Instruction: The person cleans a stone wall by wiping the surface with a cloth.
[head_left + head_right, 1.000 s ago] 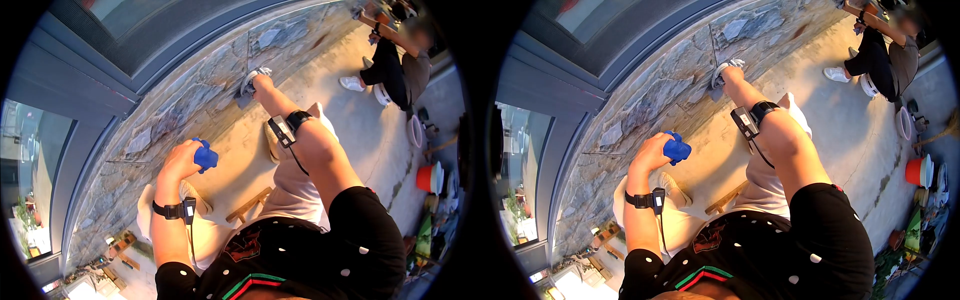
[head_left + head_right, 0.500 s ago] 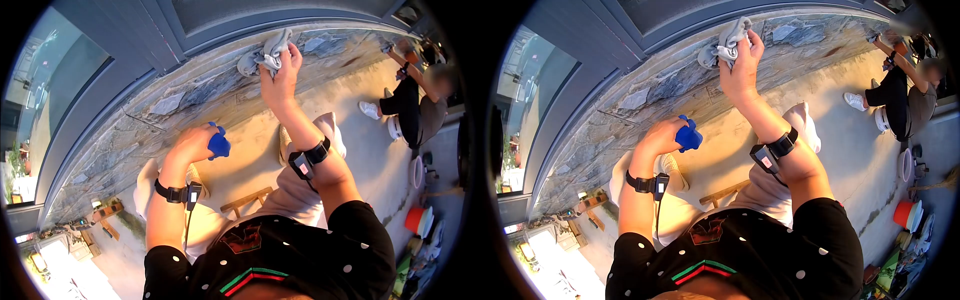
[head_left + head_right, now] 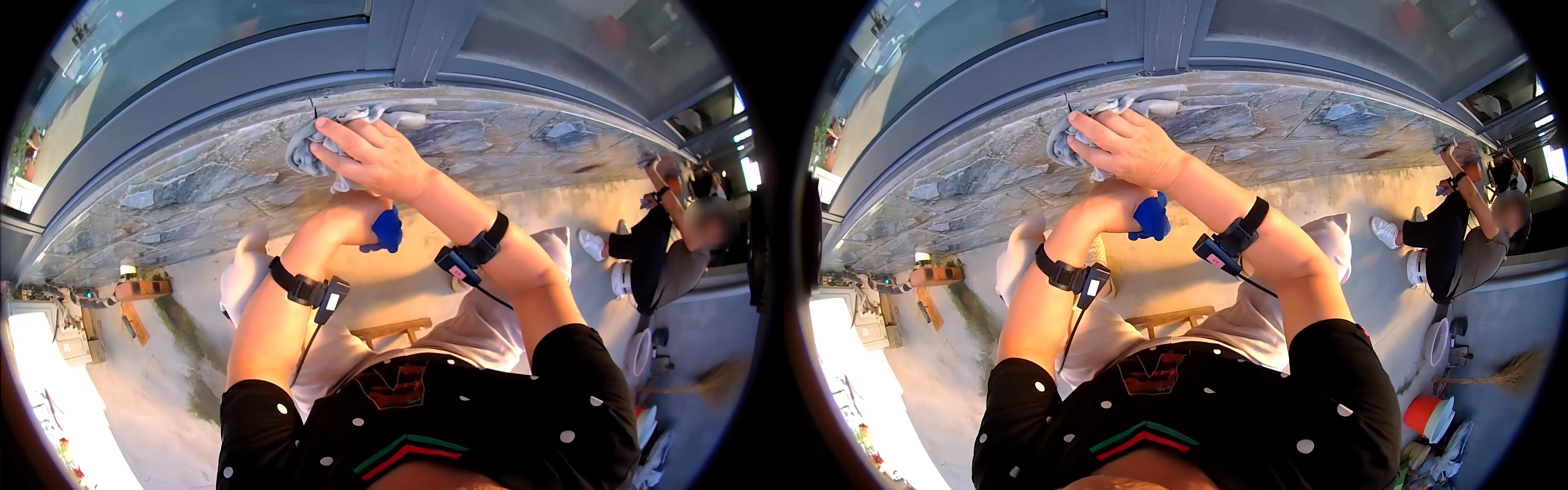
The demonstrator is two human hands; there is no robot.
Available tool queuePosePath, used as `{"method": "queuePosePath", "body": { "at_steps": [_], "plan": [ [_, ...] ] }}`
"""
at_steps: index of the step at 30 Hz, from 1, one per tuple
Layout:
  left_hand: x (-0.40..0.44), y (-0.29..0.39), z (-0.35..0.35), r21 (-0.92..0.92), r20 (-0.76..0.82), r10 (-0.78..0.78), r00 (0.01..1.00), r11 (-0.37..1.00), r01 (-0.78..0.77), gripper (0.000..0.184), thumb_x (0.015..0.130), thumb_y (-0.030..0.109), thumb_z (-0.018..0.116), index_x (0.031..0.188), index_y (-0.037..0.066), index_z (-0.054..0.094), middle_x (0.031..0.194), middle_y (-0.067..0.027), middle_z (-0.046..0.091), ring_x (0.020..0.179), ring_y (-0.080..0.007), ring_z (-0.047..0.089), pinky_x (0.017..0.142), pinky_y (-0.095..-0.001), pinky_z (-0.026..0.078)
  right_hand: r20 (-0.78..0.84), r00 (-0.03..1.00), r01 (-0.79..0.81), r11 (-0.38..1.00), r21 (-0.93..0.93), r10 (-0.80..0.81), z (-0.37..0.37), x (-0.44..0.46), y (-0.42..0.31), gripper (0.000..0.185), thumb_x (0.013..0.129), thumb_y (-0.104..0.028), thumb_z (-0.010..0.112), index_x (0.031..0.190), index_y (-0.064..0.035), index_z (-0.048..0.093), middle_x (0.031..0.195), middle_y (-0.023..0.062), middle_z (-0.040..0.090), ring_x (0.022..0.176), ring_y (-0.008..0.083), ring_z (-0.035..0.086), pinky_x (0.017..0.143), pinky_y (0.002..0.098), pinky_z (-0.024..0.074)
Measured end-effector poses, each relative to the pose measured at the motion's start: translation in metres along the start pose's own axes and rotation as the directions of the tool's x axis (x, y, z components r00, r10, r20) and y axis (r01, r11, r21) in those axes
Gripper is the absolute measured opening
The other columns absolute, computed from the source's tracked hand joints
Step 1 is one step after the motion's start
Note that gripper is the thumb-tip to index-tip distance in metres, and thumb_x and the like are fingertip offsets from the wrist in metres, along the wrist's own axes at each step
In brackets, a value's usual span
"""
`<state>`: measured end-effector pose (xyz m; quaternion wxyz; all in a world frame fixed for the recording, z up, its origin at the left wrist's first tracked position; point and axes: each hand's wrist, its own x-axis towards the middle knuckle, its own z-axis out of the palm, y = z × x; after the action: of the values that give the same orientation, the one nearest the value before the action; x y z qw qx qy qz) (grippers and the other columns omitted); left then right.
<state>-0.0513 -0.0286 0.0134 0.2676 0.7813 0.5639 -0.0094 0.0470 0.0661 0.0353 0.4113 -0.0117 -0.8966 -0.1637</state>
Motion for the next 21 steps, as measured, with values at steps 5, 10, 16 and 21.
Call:
{"method": "queuePosePath", "body": {
  "at_steps": [5,10,16,21],
  "plan": [
    [-0.002,-0.034,0.036,-0.104,-0.524,0.234,0.819,0.937,-0.334,0.004,0.074,0.015,0.070,0.078,0.013,0.072,0.067,-0.0020,0.068,0.062,-0.0150,0.066,0.063,-0.0338,0.053,-0.010,0.985,0.169,0.955,0.242,-0.171,0.039,0.073,-0.035,0.048,0.076,-0.014,0.063,0.124,-0.0159,0.064,0.141,0.0059,0.054,0.104,0.0201,0.059,0.084,0.0351,0.0508],
    [-0.030,-0.005,-0.022,-0.432,0.086,-0.044,0.995,0.899,0.077,0.013,0.079,0.009,0.064,0.084,0.014,0.076,0.067,-0.0021,0.070,0.057,-0.0149,0.065,0.045,-0.0321,0.051,0.108,0.951,0.293,0.956,-0.015,-0.290,0.018,0.057,-0.009,0.048,0.076,-0.015,0.064,0.124,-0.0197,0.063,0.139,0.0029,0.055,0.104,0.0191,0.059,0.083,0.0336,0.0472],
    [-0.033,-0.026,0.011,-0.404,-0.067,0.035,0.997,0.913,-0.059,0.023,0.072,0.015,0.073,0.094,0.008,0.070,0.089,-0.0118,0.071,0.080,-0.0291,0.071,0.067,-0.0414,0.058,0.231,0.972,0.094,0.971,-0.219,-0.042,-0.080,-0.024,0.062,0.044,0.076,-0.012,0.067,0.119,-0.0196,0.068,0.132,0.0059,0.057,0.105,0.0233,0.060,0.084,0.0373,0.0488],
    [-0.046,-0.022,0.007,-0.247,-0.064,0.046,0.997,0.967,-0.061,0.026,0.072,0.020,0.073,0.095,0.008,0.072,0.097,-0.0146,0.071,0.092,-0.0345,0.070,0.075,-0.0447,0.057,0.250,0.968,0.050,0.949,-0.311,0.031,-0.091,-0.042,0.063,0.042,0.077,-0.010,0.069,0.118,-0.0190,0.070,0.133,0.0066,0.056,0.105,0.0253,0.059,0.086,0.0378,0.0491]
  ]
}}
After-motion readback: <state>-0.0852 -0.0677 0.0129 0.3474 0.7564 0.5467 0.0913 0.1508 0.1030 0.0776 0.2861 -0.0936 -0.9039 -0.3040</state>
